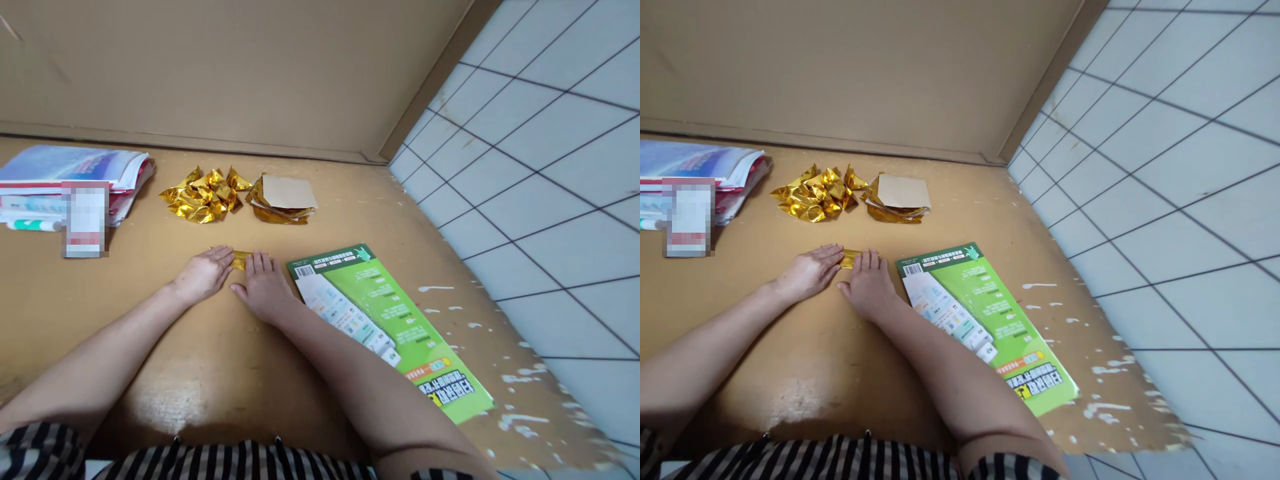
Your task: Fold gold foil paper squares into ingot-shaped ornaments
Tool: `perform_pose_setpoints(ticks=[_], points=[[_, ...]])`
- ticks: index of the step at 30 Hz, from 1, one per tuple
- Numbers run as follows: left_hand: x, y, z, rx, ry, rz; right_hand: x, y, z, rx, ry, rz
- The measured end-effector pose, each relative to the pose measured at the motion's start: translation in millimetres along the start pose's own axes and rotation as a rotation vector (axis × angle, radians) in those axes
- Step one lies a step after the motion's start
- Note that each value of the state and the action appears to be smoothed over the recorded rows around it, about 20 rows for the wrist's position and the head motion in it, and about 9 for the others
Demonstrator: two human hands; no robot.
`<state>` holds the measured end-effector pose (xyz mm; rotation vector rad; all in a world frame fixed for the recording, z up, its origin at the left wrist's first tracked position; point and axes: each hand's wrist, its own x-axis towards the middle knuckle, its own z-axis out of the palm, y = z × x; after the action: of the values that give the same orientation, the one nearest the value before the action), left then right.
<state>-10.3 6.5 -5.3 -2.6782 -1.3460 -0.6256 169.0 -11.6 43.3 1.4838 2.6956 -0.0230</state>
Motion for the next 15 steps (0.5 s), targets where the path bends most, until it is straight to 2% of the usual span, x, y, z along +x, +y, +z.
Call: perform_pose_setpoints(ticks=[5,15], points=[[0.3,0.7,-4.9,0.031,0.003,-0.045,0.3,1.3,3.0,0.011,0.03,-0.005],[3.5,5.8,-9.6,0.067,-0.011,-0.074,1.1,-0.7,0.6,-0.012,0.001,-0.001]])
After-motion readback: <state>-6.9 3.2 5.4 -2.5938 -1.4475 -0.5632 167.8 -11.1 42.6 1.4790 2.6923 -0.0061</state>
